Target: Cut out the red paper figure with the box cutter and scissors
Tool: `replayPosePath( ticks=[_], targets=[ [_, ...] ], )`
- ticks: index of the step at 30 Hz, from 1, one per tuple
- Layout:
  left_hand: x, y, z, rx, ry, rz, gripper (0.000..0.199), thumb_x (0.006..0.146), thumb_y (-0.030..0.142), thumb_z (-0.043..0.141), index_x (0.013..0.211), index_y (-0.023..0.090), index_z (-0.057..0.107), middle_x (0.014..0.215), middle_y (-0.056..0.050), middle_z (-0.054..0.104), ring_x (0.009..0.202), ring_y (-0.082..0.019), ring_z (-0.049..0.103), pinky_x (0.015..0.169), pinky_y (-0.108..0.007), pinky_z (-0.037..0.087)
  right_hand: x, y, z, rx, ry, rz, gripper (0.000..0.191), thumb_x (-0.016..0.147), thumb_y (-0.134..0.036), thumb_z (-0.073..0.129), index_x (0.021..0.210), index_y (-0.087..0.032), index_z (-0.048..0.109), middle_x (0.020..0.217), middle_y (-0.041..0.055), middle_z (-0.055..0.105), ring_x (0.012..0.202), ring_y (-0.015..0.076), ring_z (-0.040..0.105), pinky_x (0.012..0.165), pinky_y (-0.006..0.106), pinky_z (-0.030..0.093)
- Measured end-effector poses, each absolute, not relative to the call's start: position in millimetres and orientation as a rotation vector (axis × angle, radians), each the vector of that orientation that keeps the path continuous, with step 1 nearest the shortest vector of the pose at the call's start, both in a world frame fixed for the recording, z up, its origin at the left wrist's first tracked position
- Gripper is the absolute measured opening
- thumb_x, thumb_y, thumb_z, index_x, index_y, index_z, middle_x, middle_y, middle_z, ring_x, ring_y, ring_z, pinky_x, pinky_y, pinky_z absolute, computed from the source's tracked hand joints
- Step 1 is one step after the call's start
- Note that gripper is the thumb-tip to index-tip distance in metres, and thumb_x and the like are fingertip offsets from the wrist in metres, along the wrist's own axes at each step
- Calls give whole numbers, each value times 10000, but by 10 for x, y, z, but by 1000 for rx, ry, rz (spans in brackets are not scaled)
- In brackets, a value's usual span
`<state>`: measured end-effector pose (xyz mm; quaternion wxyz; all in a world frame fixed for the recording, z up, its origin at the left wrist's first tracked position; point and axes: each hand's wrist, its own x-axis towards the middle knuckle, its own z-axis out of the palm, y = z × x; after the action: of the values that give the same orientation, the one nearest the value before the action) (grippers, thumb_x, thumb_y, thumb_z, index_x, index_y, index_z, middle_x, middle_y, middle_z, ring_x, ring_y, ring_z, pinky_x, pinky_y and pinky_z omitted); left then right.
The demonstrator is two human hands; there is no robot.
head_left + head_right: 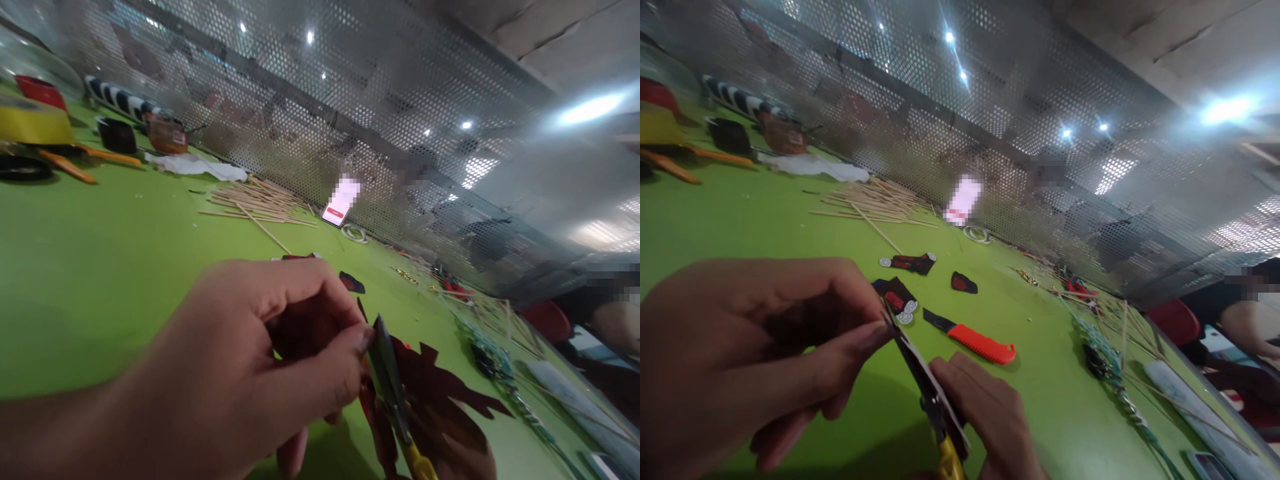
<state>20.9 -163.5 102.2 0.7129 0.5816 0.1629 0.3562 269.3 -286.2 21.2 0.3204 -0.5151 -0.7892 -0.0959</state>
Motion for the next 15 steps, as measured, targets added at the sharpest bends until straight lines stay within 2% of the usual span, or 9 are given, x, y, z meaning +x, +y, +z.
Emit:
replayPosePath(
  ticks=[5,7,9,10,12,15],
  targets=[
    [206,-1654,1005,1342,318,848,126,914,175,689,807,233,655,577,86,560,363,-25,476,296,-64,280,2682,-2847,247,-1298,-1955,-206,548,1035,-625,510,1457,-282,584,1233,48,764,1196,239,711,1058,306,585],
    [212,-1655,1001,1351,331,852,122,919,189,687,811,237,656,574,85,551,357,-29,472,289,-72,276,2692,-2824,338,-1285,-2027,-189,547,1050,-596,496,1494,-282,544,1225,57,762,1170,248,724,1029,316,603],
    [220,-1646,1000,1365,343,859,131,939,212,668,811,235,655,571,81,548,351,-32,469,284,-76,273,2693,-2779,464,-1255,-2211,-135,606,1051,-601,487,1563,-277,464,1134,74,769,1032,258,767,869,317,663],
    [223,-1638,1001,1374,344,863,141,950,221,656,810,234,653,568,80,546,349,-32,469,284,-77,274,2686,-2752,525,-1248,-2279,-81,625,1059,-603,462,1595,-284,419,1033,66,765,906,243,778,736,298,671],
    [222,-1622,1003,1381,358,865,150,960,230,646,811,234,649,568,80,547,351,-33,475,290,-76,278,2665,-2702,619,-1231,-2338,26,649,1066,-601,442,1639,-318,327,877,27,715,702,210,742,576,279,631],
    [204,-1617,1005,1381,349,855,146,971,254,644,826,243,649,577,84,553,362,-33,488,296,-73,276,2649,-2666,657,-1213,-2310,74,633,1074,-584,426,1651,-373,272,818,-4,669,618,192,704,556,281,617]
  ],
)
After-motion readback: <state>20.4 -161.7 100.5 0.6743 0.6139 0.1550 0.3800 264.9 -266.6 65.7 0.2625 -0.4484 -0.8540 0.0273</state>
